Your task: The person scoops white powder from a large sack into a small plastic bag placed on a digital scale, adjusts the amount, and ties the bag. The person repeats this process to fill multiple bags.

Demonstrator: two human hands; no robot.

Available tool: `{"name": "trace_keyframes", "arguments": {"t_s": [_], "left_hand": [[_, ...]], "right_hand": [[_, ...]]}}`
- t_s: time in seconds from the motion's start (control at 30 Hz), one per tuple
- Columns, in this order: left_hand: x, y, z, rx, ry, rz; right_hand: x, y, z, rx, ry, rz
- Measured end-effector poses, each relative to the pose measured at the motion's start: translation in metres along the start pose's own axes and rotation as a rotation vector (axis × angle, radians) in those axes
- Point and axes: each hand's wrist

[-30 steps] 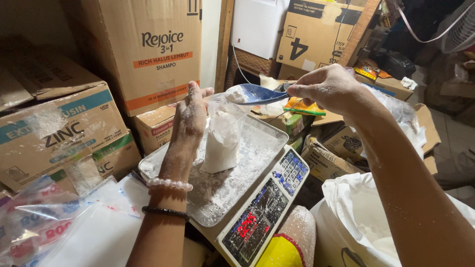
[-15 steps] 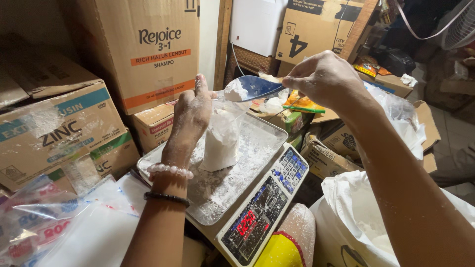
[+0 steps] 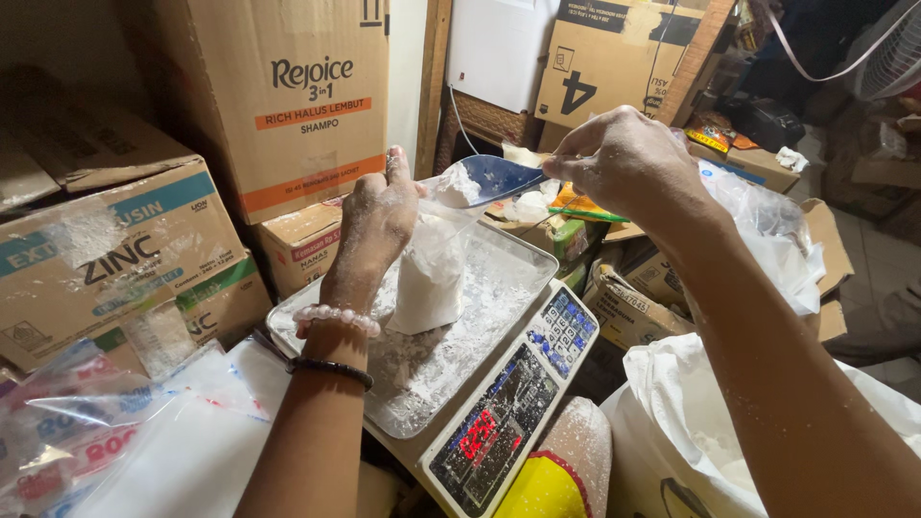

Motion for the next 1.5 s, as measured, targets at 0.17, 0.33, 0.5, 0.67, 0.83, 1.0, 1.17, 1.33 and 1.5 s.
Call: {"name": "trace_keyframes", "arguments": {"t_s": [0.17, 0.33, 0.5, 0.67, 0.83, 1.0, 1.17, 1.33, 1.5], "left_hand": [[-0.001, -0.001, 0.002, -0.004, -0.022, 0.048], [-0.002, -0.007, 0.014, -0.108, -0.005, 0.104], [0.002, -0.009, 0.028, -0.145, -0.017, 0.092], [0.003, -0.008, 0.034, -0.153, -0.042, 0.058], [0.0, -0.004, 0.028, -0.115, -0.029, 0.033], [-0.002, -0.002, 0.024, -0.084, -0.021, 0.026], [-0.003, -0.001, 0.018, -0.091, -0.033, 0.031], [-0.008, 0.006, 0.005, -0.061, -0.015, 0.039], [-0.014, 0.01, -0.009, -0.091, -0.083, -0.067]], "right_hand": [[-0.001, -0.002, 0.0, 0.006, -0.001, -0.002], [-0.002, -0.003, 0.0, 0.004, 0.004, -0.016], [-0.002, -0.006, 0.002, -0.006, 0.03, -0.045], [-0.003, -0.008, 0.004, -0.011, 0.062, -0.073], [-0.001, -0.008, 0.004, -0.023, 0.068, -0.065], [0.005, -0.005, 0.003, 0.009, 0.026, -0.064], [0.006, -0.003, 0.001, 0.003, 0.014, -0.054], [0.003, 0.0, -0.002, -0.008, -0.022, 0.044], [-0.005, 0.007, -0.007, -0.027, -0.034, 0.173]]}}
Point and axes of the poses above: each hand's wrist, its own z-axis towards the middle knuckle, its own y-axis out of the back of the hand, x = y × z, and after that the axes turned 14 degrees about y, right-handed
